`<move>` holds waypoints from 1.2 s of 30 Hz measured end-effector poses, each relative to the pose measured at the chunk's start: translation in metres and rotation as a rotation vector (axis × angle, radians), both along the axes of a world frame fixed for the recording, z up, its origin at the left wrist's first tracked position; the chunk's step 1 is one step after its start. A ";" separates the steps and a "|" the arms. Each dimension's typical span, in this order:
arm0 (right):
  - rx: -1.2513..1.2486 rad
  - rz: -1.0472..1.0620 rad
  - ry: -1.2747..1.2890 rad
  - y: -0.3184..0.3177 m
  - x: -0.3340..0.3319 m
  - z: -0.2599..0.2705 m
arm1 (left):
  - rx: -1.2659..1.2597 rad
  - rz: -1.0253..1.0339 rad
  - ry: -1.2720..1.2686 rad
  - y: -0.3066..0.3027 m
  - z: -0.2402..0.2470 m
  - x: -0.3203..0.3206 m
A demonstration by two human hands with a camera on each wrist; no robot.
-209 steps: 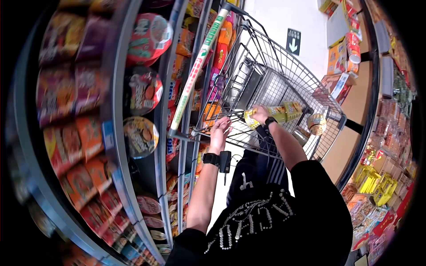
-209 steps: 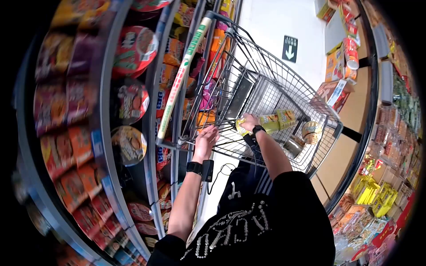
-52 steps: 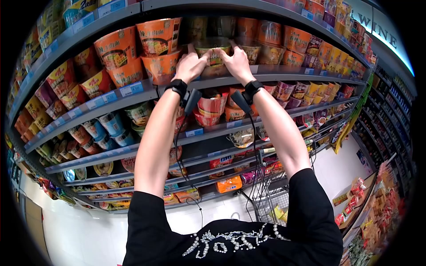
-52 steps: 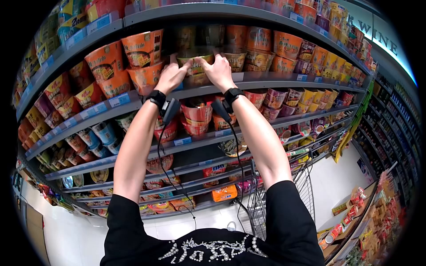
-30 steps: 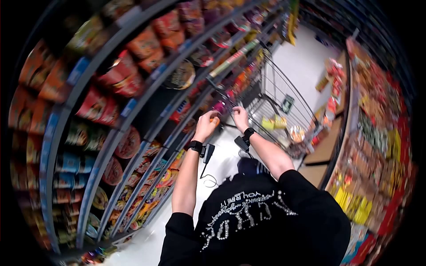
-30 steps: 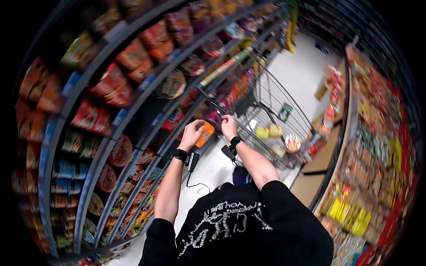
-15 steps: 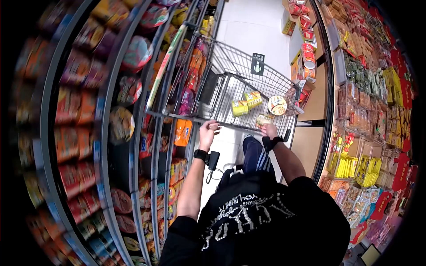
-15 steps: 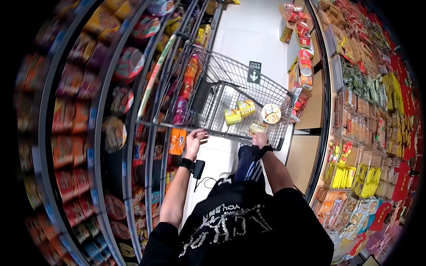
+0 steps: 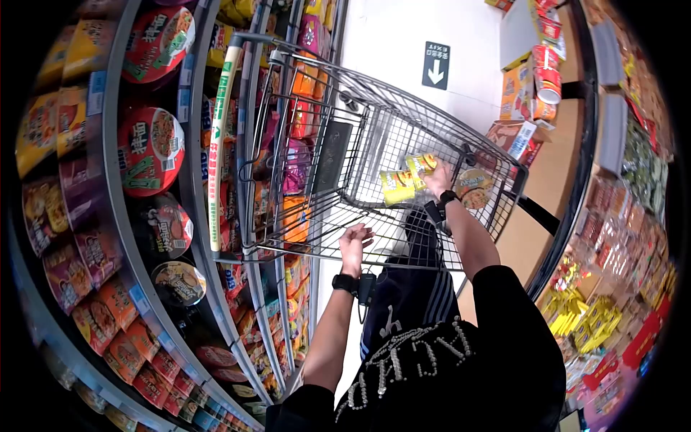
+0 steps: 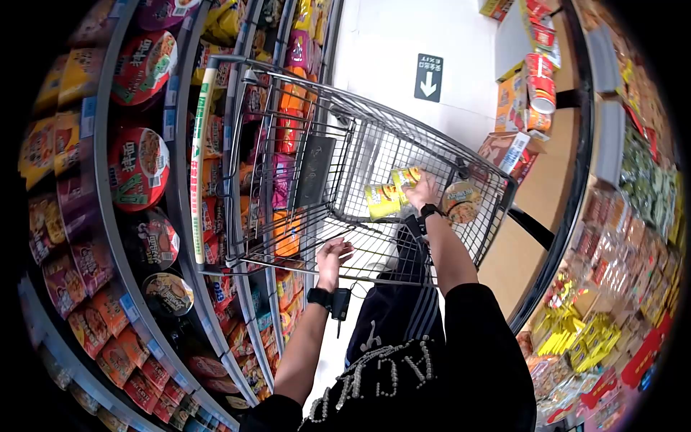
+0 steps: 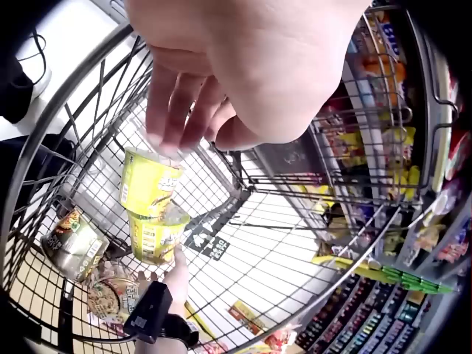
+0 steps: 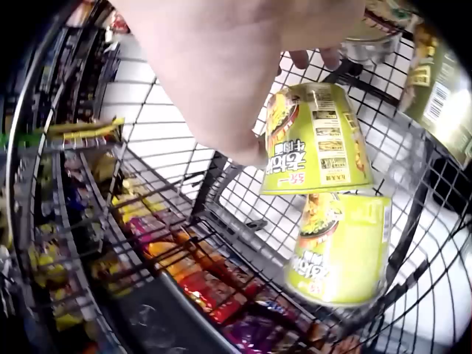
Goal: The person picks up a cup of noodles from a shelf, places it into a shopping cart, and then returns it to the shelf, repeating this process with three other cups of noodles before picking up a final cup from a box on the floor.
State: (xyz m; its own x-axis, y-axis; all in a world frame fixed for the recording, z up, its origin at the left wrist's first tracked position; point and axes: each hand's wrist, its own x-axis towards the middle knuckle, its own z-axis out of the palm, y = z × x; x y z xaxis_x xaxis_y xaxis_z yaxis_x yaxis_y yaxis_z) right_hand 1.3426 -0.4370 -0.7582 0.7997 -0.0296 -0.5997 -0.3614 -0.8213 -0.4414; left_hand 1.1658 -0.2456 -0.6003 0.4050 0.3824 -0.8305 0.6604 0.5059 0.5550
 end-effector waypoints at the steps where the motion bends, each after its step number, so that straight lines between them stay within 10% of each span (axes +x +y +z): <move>1: -0.058 0.079 0.040 0.006 0.007 0.008 | 0.037 0.034 0.036 0.001 -0.005 -0.002; 11: -0.230 0.435 0.161 0.033 0.018 -0.013 | 0.077 0.005 0.089 -0.001 -0.024 0.000; 19: -0.162 0.024 0.200 0.019 0.011 0.025 | 0.082 -0.071 -0.025 -0.012 -0.013 -0.006; 25: 0.383 -0.563 -0.095 -0.018 -0.014 0.054 | -0.012 -0.105 -0.138 -0.003 0.023 -0.009; 27: 1.117 -0.690 -0.064 -0.010 -0.015 0.013 | -0.011 -0.095 -0.230 0.006 0.029 -0.011; 29: 1.310 -0.756 0.596 0.013 -0.037 0.160 | 0.040 -0.075 -0.313 0.008 0.053 -0.008; 31: 1.275 -0.731 0.639 0.043 -0.065 0.261 | 0.166 -0.107 -0.406 0.013 0.099 -0.008; 36: 1.452 -0.109 0.893 0.106 -0.119 0.321 | 0.272 -0.020 -0.854 0.059 0.173 -0.046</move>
State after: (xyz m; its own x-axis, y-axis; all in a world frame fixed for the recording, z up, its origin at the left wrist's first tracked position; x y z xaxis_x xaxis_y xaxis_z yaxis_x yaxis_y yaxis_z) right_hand 1.2241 -0.3314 -0.4369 0.2574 0.8759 -0.4081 -0.9156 0.0860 -0.3928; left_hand 1.1194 -0.1868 -0.4270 0.8519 0.5087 -0.1243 -0.0258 0.2779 0.9603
